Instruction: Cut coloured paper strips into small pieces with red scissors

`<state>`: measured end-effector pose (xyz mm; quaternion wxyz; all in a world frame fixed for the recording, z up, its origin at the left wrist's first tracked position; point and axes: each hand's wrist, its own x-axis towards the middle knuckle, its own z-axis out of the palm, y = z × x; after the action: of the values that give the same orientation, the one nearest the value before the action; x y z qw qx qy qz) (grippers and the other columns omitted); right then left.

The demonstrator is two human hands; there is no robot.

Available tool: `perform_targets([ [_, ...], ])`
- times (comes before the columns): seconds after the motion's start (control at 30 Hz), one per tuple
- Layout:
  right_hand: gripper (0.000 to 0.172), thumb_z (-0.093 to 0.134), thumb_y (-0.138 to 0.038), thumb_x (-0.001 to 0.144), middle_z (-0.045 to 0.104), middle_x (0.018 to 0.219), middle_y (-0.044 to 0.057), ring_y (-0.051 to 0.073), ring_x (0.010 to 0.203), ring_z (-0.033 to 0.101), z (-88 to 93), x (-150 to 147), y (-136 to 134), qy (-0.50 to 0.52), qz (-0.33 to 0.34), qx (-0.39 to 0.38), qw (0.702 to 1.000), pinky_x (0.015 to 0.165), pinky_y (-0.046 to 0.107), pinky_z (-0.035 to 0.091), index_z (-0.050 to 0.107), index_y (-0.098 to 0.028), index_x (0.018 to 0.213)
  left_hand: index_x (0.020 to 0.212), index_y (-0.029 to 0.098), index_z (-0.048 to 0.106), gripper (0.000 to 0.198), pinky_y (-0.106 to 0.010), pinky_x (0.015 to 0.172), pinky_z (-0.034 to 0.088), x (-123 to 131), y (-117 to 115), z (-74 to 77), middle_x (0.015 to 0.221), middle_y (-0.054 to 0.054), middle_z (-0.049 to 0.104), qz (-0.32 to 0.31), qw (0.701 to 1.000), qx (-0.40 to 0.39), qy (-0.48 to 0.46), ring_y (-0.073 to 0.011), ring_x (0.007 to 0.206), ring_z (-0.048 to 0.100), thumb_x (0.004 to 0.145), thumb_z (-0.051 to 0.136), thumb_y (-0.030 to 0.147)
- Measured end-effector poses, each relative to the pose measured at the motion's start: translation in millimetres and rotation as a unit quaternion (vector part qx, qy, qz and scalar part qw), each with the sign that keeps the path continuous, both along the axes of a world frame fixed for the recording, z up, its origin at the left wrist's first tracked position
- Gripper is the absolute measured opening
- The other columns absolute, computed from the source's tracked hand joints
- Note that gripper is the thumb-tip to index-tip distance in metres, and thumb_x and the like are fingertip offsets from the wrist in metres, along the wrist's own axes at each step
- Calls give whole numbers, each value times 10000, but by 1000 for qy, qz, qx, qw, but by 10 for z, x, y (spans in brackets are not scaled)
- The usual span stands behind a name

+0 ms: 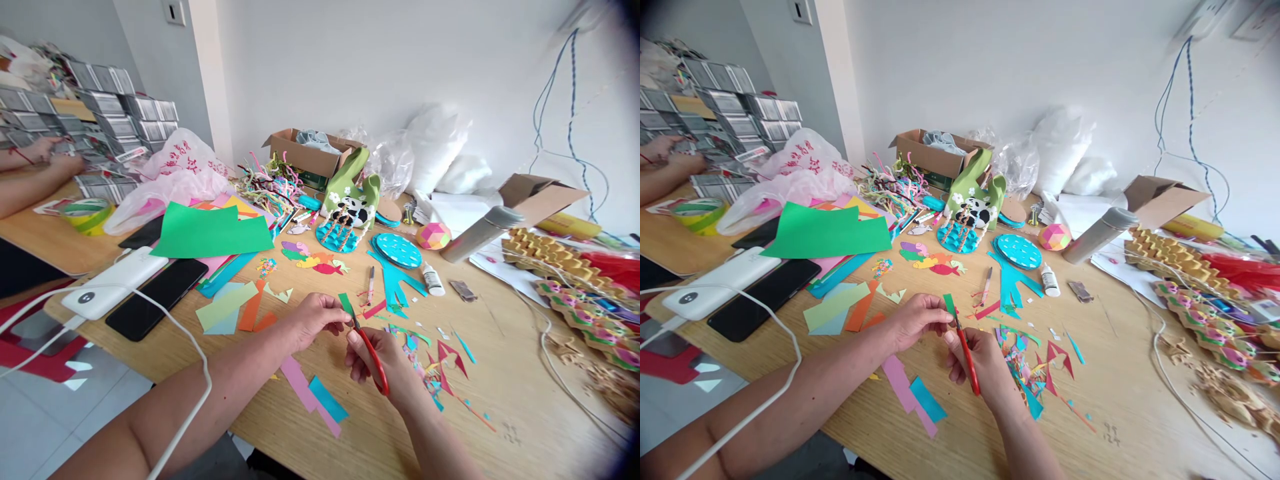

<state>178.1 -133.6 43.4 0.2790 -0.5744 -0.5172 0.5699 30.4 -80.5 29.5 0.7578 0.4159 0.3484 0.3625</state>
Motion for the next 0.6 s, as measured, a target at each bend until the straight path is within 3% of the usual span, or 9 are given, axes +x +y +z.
perform_targets([
  [0.6,456,626,-588,687,589,494,1,114,397,570,8,-1,-5,-1,6,1,1000,371,187,419,498,-158,603,625,117,602,147,-247,579,378,-8,3,3,556,3,546,6,1000,13,12,-91,532,490,579,656,245],
])
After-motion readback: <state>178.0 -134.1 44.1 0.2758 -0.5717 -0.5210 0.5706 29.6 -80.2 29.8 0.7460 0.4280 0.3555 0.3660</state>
